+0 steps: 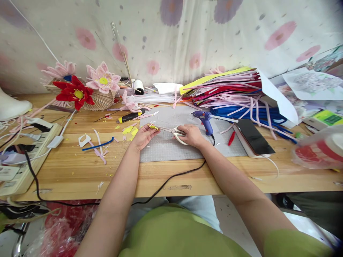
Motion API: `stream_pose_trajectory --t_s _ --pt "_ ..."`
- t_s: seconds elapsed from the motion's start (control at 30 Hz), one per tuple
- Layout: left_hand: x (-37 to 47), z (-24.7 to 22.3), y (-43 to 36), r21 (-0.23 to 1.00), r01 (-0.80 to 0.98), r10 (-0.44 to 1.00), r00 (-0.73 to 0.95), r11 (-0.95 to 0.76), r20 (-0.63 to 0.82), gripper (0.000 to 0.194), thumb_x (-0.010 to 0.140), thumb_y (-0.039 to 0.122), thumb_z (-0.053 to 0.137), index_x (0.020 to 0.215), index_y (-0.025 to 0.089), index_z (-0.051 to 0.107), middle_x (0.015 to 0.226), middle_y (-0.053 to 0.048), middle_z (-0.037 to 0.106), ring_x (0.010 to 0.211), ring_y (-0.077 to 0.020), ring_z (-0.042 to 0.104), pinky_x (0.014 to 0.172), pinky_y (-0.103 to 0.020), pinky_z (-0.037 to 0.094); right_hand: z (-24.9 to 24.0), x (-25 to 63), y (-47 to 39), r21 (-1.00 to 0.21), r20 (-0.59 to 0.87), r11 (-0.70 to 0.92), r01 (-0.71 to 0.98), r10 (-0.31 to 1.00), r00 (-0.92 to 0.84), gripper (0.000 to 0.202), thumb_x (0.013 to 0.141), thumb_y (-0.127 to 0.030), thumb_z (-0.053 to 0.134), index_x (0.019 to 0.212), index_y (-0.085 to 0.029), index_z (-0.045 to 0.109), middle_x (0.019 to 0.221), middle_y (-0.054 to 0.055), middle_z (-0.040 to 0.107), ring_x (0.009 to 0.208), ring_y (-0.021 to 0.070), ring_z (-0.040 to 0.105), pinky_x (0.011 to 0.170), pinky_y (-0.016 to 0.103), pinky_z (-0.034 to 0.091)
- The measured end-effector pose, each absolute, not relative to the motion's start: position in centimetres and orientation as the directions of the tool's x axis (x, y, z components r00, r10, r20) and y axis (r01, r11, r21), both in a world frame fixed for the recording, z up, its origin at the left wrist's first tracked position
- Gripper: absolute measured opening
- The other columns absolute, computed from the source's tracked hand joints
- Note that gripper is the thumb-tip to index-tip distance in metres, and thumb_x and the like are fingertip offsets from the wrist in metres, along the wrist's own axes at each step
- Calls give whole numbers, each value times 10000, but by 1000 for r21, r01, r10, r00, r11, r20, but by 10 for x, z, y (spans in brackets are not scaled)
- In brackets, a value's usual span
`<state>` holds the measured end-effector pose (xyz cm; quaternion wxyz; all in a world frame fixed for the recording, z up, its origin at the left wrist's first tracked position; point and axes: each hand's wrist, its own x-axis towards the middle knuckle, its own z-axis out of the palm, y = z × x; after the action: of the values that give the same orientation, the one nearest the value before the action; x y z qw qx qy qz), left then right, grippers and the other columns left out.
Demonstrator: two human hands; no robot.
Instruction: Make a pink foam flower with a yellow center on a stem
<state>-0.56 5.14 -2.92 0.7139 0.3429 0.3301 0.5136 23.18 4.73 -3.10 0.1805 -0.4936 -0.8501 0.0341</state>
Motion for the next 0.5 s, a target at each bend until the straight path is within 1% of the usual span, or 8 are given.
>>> stream_pose_trajectory --t_s 0.13,0.23,0.5 --pt "-5 -28 51 835 -497 961 247 237 -126 148 630 33 693 697 147 628 713 12 675 743 -122 651 934 -379 459 -31 232 48 -224 262 516 827 849 -459 464 764 -630 483 808 -190 627 694 44 616 641 146 504 578 261 235" --pt "-5 -28 51 829 -506 960 252 237 -121 145 631 27 689 697 145 636 720 10 674 743 -119 647 927 -374 460 -30 232 48 -216 248 511 832 853 -459 466 768 -628 478 796 -189 630 689 45 618 630 144 497 570 261 221" --pt "-5 -28 51 837 -492 959 253 241 -127 148 626 38 697 710 146 639 734 4 678 758 -126 647 938 -379 445 -27 233 48 -258 240 521 814 850 -468 460 765 -623 485 816 -187 622 716 50 630 649 145 505 582 255 239"
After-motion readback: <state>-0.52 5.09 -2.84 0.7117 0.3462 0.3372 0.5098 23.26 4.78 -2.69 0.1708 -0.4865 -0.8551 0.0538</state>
